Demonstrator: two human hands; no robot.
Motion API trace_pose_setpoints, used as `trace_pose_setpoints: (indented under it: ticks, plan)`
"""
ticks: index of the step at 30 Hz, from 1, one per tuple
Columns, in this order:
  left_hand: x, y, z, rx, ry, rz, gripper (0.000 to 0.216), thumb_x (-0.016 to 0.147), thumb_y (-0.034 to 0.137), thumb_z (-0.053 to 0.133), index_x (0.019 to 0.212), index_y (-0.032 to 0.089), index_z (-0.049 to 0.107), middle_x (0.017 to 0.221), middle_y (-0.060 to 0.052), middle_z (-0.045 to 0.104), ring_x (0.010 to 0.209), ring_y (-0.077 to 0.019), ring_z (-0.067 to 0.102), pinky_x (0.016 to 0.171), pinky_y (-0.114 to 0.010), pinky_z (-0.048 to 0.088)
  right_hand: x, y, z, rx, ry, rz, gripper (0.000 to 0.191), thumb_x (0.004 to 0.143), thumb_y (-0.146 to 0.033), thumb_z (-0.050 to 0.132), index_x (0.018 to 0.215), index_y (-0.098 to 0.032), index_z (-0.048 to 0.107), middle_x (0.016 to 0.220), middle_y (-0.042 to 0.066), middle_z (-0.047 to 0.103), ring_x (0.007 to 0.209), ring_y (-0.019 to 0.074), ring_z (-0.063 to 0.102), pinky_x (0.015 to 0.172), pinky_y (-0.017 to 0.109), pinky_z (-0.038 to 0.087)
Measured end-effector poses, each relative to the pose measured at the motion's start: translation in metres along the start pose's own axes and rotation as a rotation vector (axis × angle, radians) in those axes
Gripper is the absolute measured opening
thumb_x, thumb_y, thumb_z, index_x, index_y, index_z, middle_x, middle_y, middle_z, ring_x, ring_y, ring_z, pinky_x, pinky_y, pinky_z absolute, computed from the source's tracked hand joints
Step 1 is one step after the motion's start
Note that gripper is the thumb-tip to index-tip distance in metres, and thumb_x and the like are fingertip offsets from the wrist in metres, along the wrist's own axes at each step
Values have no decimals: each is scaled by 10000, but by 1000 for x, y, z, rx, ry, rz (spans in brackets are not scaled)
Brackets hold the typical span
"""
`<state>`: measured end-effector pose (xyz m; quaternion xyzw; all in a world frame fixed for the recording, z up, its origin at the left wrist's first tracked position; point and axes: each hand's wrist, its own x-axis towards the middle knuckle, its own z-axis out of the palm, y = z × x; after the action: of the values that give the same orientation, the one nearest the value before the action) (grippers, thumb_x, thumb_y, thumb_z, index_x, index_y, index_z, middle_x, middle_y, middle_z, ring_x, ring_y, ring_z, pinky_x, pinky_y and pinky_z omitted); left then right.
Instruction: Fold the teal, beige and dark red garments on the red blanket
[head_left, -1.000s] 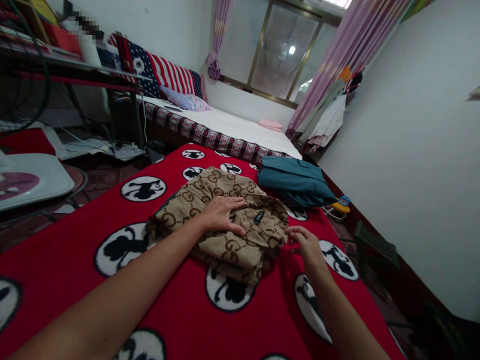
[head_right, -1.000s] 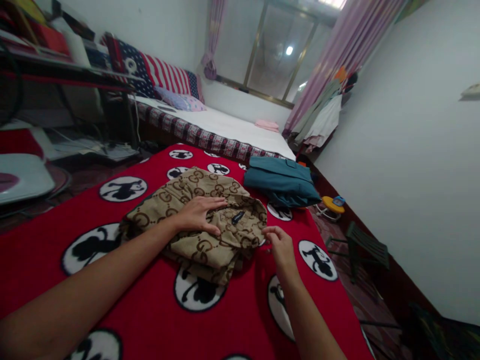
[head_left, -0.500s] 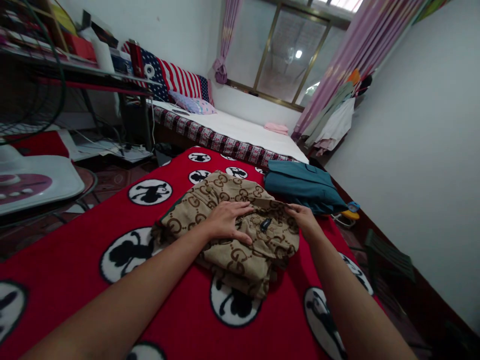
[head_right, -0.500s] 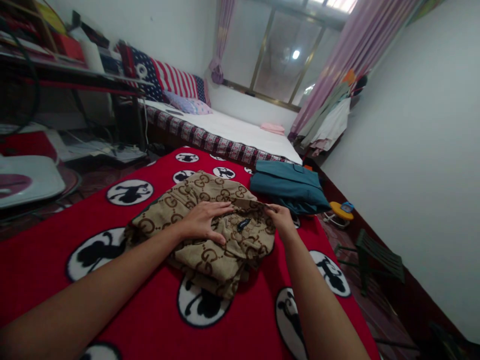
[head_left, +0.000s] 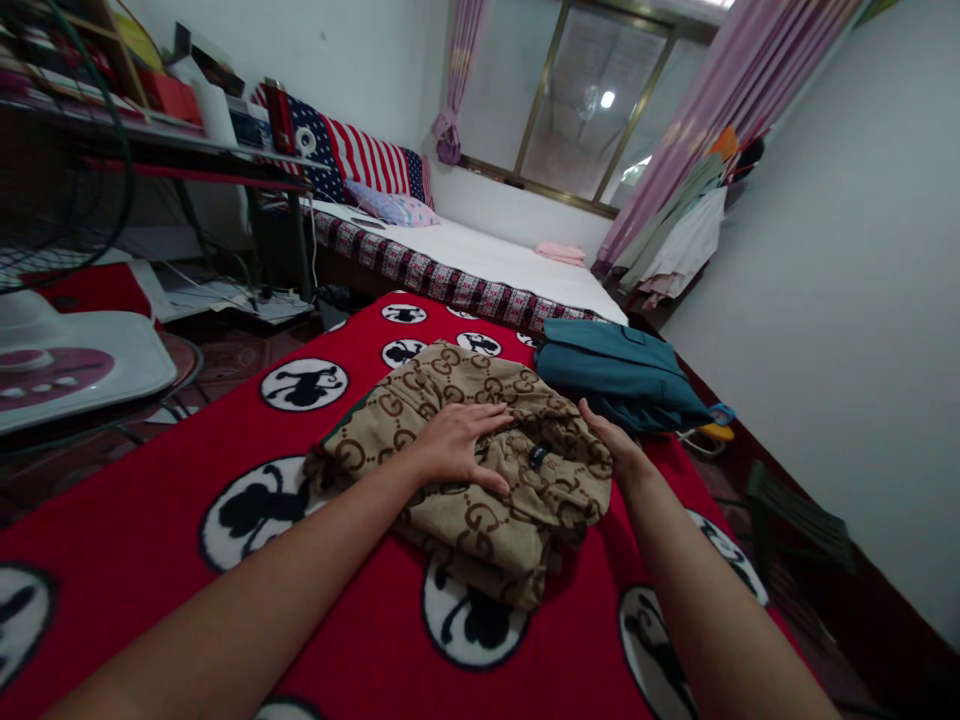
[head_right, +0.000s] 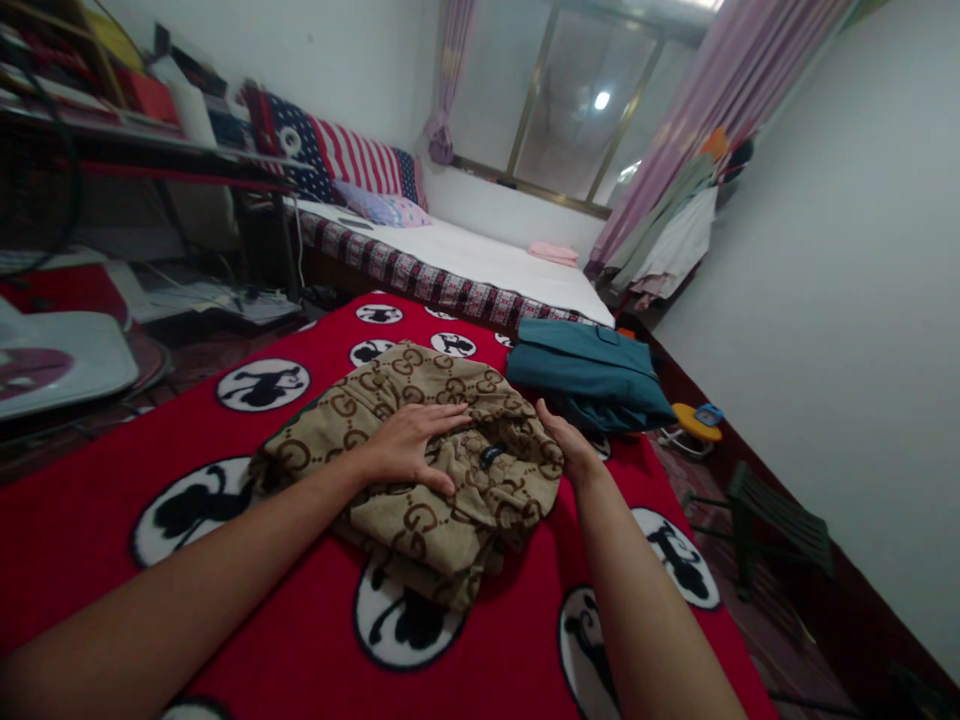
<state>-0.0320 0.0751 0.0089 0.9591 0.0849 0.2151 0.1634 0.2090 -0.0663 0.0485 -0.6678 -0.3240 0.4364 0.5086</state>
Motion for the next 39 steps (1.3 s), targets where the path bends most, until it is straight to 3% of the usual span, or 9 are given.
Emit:
trace_pose_setpoints:
  ticks: [4, 10, 13, 16, 20, 26, 31, 35, 39]
  plan:
    - [0, 0, 1, 2, 11, -11, 1054, 561, 832, 629, 1427, 260, 445, 1504, -65, 413, 1349, -279, 420, 1112, -380, 280, 0, 5, -3, -40, 138, 14, 405, 727, -580, 655, 763, -177, 678, 769, 91, 734, 782, 253, 700, 687, 341, 542]
    - [0, 1, 0, 20, -7, -14, 1054, 567, 839, 617, 1432, 264, 440, 1515, -66, 394, 1355, -288, 411, 1107, -390, 287, 2, -21, 1, -235, 227, -327, 520, 594, -471, 795, 1002, -167, 686, 875, 51, 734, 756, 185, 662, 709, 288, 507]
    - [0, 2, -1, 28, -6, -13, 1044, 573, 834, 619, 1431, 266, 441, 1509, -65, 404, 1357, -283, 410, 1114, -382, 278, 12, -21, 5, -491, 181, -294, 395, 664, -414, 733, 948, -141, 707, 796, 57, 727, 693, 171, 645, 674, 280, 498]
    - [0, 1, -1, 37, -21, -4, 1017, 588, 823, 620, 1428, 278, 445, 1508, -50, 408, 1356, -273, 412, 1117, -366, 276, 17, -8, 6, -816, 337, -255, 173, 707, -300, 683, 784, -150, 719, 705, 50, 704, 679, 180, 631, 683, 293, 485]
    - [0, 1, 0, 54, -31, 1, 1001, 605, 813, 617, 1430, 272, 446, 1499, -49, 423, 1351, -269, 420, 1117, -360, 276, 0, 0, 11, -953, 469, -356, 194, 710, -165, 641, 885, -184, 723, 926, 73, 705, 878, 218, 628, 821, 343, 466]
    - [-1, 1, 1, 44, -16, -10, 991, 610, 797, 630, 1426, 263, 455, 1496, -52, 428, 1356, -271, 413, 1118, -364, 277, -71, -12, 54, -773, 390, -770, 181, 827, -279, 618, 975, -198, 684, 1000, 76, 676, 961, 218, 619, 875, 359, 476]
    - [1, -2, -3, -55, -21, -2, 828, 687, 729, 635, 1387, 306, 505, 1481, -42, 450, 1343, -260, 433, 1113, -363, 290, -122, 9, 78, -748, 160, -750, 134, 830, -286, 647, 941, -227, 694, 1026, 65, 660, 1010, 220, 605, 893, 356, 473]
    - [3, -5, -8, -229, -29, -7, 440, 894, 591, 469, 1140, 318, 710, 1445, -26, 497, 1300, -233, 488, 1095, -337, 320, -134, 24, 69, -714, 220, -683, 295, 837, -275, 617, 1128, -230, 631, 1150, 72, 641, 1097, 235, 578, 948, 382, 448]
    - [3, -7, -10, -341, -27, 0, 340, 807, 531, 630, 987, 275, 763, 1419, -49, 526, 1275, -257, 508, 1086, -344, 340, -126, 28, 64, -656, 326, -648, 209, 890, -345, 565, 1006, -205, 668, 1052, 82, 653, 1024, 226, 592, 907, 378, 452]
